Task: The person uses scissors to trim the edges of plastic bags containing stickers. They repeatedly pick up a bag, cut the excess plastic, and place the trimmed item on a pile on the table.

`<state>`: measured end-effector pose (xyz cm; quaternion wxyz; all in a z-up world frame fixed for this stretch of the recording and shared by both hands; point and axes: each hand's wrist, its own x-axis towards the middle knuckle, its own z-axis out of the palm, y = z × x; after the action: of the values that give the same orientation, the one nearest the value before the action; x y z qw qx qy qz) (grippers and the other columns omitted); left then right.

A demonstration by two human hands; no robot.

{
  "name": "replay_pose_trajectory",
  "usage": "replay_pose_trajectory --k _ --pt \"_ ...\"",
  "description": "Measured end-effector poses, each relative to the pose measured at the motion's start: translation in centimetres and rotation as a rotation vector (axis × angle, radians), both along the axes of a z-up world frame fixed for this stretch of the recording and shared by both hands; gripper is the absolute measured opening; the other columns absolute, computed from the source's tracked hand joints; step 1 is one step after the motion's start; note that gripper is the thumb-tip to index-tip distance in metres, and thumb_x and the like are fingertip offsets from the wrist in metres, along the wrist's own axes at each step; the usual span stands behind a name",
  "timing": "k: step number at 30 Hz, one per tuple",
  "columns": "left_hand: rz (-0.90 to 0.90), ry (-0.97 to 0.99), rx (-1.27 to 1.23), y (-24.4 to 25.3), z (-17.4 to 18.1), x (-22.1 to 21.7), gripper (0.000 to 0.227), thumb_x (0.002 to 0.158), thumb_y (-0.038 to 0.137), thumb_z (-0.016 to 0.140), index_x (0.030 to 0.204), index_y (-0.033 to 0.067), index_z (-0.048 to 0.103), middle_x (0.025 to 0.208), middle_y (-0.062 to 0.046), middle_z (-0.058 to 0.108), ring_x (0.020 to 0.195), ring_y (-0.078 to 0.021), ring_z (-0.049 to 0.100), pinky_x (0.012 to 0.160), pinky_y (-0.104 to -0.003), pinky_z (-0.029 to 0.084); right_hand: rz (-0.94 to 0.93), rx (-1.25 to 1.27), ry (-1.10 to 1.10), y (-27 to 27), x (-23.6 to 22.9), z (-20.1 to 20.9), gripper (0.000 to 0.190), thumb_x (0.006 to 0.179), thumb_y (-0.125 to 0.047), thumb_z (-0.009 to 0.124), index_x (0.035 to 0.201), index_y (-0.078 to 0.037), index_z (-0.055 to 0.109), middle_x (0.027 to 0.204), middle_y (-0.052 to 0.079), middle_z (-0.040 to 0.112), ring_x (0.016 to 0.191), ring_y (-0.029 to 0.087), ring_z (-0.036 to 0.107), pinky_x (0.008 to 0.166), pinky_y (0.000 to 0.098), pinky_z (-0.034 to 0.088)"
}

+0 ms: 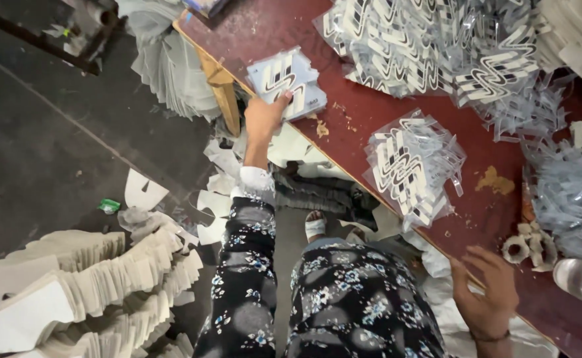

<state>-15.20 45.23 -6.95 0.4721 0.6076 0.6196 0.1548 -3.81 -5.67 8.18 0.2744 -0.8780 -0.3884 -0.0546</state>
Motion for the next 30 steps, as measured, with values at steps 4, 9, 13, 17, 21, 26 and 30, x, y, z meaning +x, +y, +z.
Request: replay_pose_trajectory --k 4,9,13,17,21,26,30 --pt "0.04 0.118 0.047 -2.4 0.9 0.3 0.091 0.071 0.061 0.085 0.121 -0.0083 0.056 0.112 -0.029 0.07 0.103 -0.0418 0.071 0.091 -0.045 0.056 0.072 0.058 0.062 3.5 0.2 0.0 0.017 0.088 -0.007 0.082 0.101 -0.002 0.072 0.119 0.015 0.071 0.107 0.026 0.069 0.092 0.0334 0.056" --pt "0.052 -0.212 0.355 -8.0 -0.7 -0.2 0.07 0.077 0.046 0.088 0.115 -0.0038 0.057 0.102 -0.025 0.072 0.093 -0.0394 0.071 0.082 -0.046 0.053 0.271 0.187 0.343 9.0 1.2 -3.0 0.021 0.089 -0.015 0.081 0.105 -0.003 0.073 0.12 0.013 0.072 0.111 0.021 0.07 0.097 0.0349 0.058" --pt "0.07 -0.319 0.359 -10.3 3.0 -0.7 0.051 0.084 0.034 0.085 0.107 -0.0013 0.056 0.094 -0.019 0.073 0.084 -0.0322 0.071 0.08 -0.042 0.056 0.357 0.232 0.575 18.0 1.9 -4.6 0.041 0.086 -0.017 0.083 0.12 -0.002 0.066 0.128 0.015 0.066 0.111 0.023 0.069 0.092 0.0361 0.061" --pt "-0.146 -0.492 0.195 -13.3 4.7 -1.4 0.044 0.079 0.016 0.087 0.107 0.0036 0.056 0.094 -0.012 0.072 0.082 -0.024 0.071 0.074 -0.038 0.058 0.275 0.339 0.986 24.3 4.0 -7.5 0.082 0.077 -0.012 0.088 0.142 -0.007 0.037 0.136 0.009 0.053 0.122 0.021 0.057 0.101 0.0386 0.052" --pt "-0.346 -0.729 0.092 -15.9 3.3 -2.0 0.044 0.083 0.003 0.088 0.111 0.0041 0.055 0.095 -0.013 0.068 0.088 -0.0252 0.066 0.078 -0.036 0.054 0.443 0.552 1.437 25.2 5.3 -8.3 0.091 0.072 -0.006 0.09 0.151 0.0 0.045 0.131 0.014 0.064 0.12 0.025 0.063 0.104 0.0398 0.053" --pt "-0.496 -0.722 0.21 -14.9 7.3 -1.9 0.055 0.085 0.004 0.08 0.132 0.0056 0.05 0.116 -0.011 0.069 0.108 -0.0235 0.068 0.095 -0.035 0.054 0.553 0.567 1.071 24.4 5.2 -7.0 0.085 0.074 -0.001 0.091 0.142 -0.006 0.039 0.128 0.01 0.062 0.12 0.023 0.064 0.105 0.039 0.055" --pt "-0.554 -0.685 0.25 -12.5 4.0 0.4 0.065 0.08 0.01 0.086 0.133 0.0069 0.049 0.12 -0.009 0.068 0.114 -0.0207 0.067 0.098 -0.036 0.055 0.565 0.377 0.624 24.9 5.4 -7.5 0.077 0.073 -0.006 0.093 0.131 -0.006 0.044 0.118 0.007 0.062 0.114 0.019 0.063 0.1 0.0344 0.054"
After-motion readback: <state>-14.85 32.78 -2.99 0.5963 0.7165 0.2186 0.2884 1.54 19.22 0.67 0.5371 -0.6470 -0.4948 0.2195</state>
